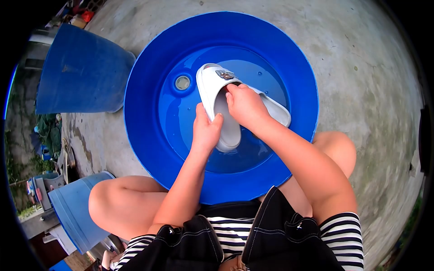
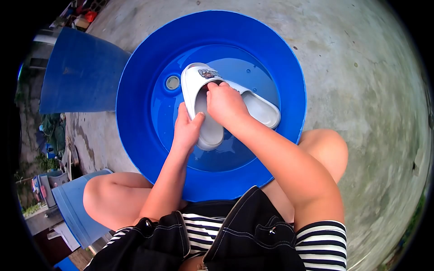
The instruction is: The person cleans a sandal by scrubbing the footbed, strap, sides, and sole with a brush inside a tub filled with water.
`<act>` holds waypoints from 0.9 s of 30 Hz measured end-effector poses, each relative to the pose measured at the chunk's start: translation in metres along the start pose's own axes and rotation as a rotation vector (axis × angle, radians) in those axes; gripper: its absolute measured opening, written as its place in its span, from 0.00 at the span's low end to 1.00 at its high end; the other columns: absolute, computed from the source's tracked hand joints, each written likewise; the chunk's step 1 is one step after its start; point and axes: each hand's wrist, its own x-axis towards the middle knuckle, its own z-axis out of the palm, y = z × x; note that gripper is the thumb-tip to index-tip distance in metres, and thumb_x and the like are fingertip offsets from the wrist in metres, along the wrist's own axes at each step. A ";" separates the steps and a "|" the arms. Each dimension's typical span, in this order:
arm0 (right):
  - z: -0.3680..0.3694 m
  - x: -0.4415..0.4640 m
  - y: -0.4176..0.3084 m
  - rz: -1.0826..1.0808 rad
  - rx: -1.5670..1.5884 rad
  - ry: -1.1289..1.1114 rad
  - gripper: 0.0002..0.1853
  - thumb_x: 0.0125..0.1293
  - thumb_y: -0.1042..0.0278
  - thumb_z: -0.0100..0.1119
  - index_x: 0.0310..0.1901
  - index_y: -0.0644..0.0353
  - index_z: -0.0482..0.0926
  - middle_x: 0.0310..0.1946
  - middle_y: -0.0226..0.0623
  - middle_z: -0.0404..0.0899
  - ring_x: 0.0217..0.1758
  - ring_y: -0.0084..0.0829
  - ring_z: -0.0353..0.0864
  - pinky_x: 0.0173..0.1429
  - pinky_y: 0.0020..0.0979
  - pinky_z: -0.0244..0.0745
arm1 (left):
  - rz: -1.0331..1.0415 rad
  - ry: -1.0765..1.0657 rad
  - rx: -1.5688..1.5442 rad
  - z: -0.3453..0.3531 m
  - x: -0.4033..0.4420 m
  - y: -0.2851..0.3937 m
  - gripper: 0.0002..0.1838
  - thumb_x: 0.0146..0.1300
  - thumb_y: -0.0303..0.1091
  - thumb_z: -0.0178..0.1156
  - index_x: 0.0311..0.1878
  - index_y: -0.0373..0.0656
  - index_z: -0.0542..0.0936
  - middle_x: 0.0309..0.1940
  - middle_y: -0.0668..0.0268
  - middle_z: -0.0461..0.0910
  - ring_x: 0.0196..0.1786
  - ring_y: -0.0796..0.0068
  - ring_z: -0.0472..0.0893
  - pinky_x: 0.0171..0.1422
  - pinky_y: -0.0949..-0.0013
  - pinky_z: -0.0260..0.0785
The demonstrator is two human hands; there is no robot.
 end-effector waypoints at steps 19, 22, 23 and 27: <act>0.000 -0.044 -0.040 -0.050 0.156 -0.199 0.23 0.77 0.64 0.53 0.70 0.54 0.76 0.42 0.54 0.79 0.46 0.53 0.83 0.55 0.49 0.78 | -0.031 0.221 -0.044 -0.037 0.027 -0.001 0.20 0.67 0.27 0.62 0.60 0.33 0.71 0.51 0.45 0.83 0.52 0.53 0.86 0.54 0.56 0.78; 0.001 -0.024 -0.022 -0.027 0.134 -0.045 0.19 0.77 0.65 0.52 0.65 0.57 0.79 0.42 0.55 0.81 0.46 0.55 0.83 0.54 0.51 0.78 | 0.101 0.106 0.047 -0.024 0.018 -0.005 0.23 0.66 0.29 0.61 0.62 0.35 0.69 0.50 0.41 0.82 0.52 0.44 0.86 0.56 0.52 0.77; 0.003 -0.013 -0.011 -0.009 0.126 0.035 0.17 0.77 0.65 0.52 0.62 0.59 0.80 0.43 0.56 0.82 0.47 0.56 0.83 0.54 0.51 0.78 | 0.125 0.043 0.113 -0.015 0.011 -0.002 0.24 0.66 0.30 0.61 0.63 0.35 0.68 0.51 0.39 0.82 0.53 0.41 0.85 0.57 0.50 0.76; 0.004 -0.005 -0.001 0.062 0.105 0.019 0.16 0.77 0.65 0.52 0.59 0.61 0.80 0.45 0.58 0.82 0.49 0.56 0.83 0.56 0.50 0.77 | 0.081 -0.001 0.093 -0.006 0.002 0.006 0.23 0.66 0.30 0.60 0.62 0.35 0.69 0.51 0.39 0.82 0.55 0.41 0.84 0.61 0.50 0.74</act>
